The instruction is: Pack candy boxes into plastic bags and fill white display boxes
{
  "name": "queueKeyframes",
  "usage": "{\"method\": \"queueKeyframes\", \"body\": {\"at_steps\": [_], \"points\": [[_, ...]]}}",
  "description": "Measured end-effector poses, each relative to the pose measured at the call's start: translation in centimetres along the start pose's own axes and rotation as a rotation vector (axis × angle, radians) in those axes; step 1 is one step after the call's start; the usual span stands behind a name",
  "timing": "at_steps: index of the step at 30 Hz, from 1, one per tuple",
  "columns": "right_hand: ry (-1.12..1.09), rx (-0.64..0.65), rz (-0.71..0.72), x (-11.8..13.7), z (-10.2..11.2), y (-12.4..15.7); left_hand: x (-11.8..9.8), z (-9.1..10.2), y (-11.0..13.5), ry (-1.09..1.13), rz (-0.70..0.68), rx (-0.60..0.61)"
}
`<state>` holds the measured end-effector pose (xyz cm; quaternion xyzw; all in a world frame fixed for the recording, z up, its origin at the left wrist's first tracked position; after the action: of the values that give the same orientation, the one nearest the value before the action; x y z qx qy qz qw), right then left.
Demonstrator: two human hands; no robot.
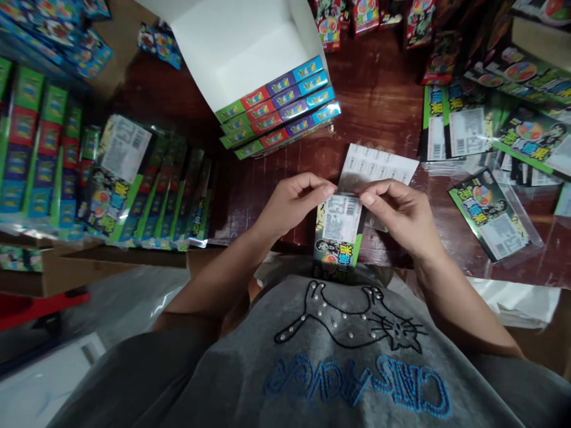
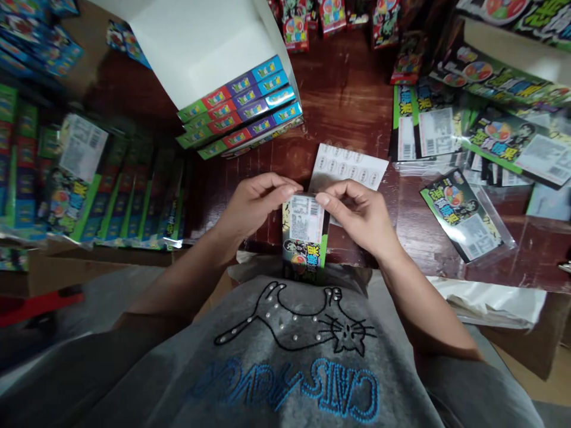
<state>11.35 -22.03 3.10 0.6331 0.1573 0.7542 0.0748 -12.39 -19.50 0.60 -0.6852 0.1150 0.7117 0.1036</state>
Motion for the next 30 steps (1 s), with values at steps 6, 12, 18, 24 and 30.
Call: {"method": "queueKeyframes", "body": {"at_steps": [6,12,18,24,30], "points": [[-0.111,-0.053,-0.113,0.3,-0.6,-1.1,-1.8,-0.1,-1.5,-0.097,-0.010,0.015],[-0.001,0.042,-0.104,0.4,1.5,-0.5,-0.8,0.3,-1.9,-0.046,-0.006,0.121],[0.302,0.377,0.096,1.8,5.1,-2.0,0.7,-1.3,-3.1,-0.043,-0.036,0.227],[0.225,0.410,-0.063,1.2,6.2,-3.4,0.5,-2.5,-4.1,-0.012,-0.069,0.233],[-0.135,0.068,-0.095,-2.0,3.2,-1.5,0.6,-1.2,-4.2,-0.024,-0.092,0.084]]}}
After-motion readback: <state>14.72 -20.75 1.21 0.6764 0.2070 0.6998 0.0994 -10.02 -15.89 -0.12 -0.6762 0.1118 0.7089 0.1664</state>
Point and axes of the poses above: each hand's wrist, its own y-axis away from the middle knuckle, its own z-axis out of the back of the hand, x = y × z, the point moved 1 cm from there along -y, towards the middle knuckle, and after that the axes turned 11 degrees about -z, right-handed, at the moved point
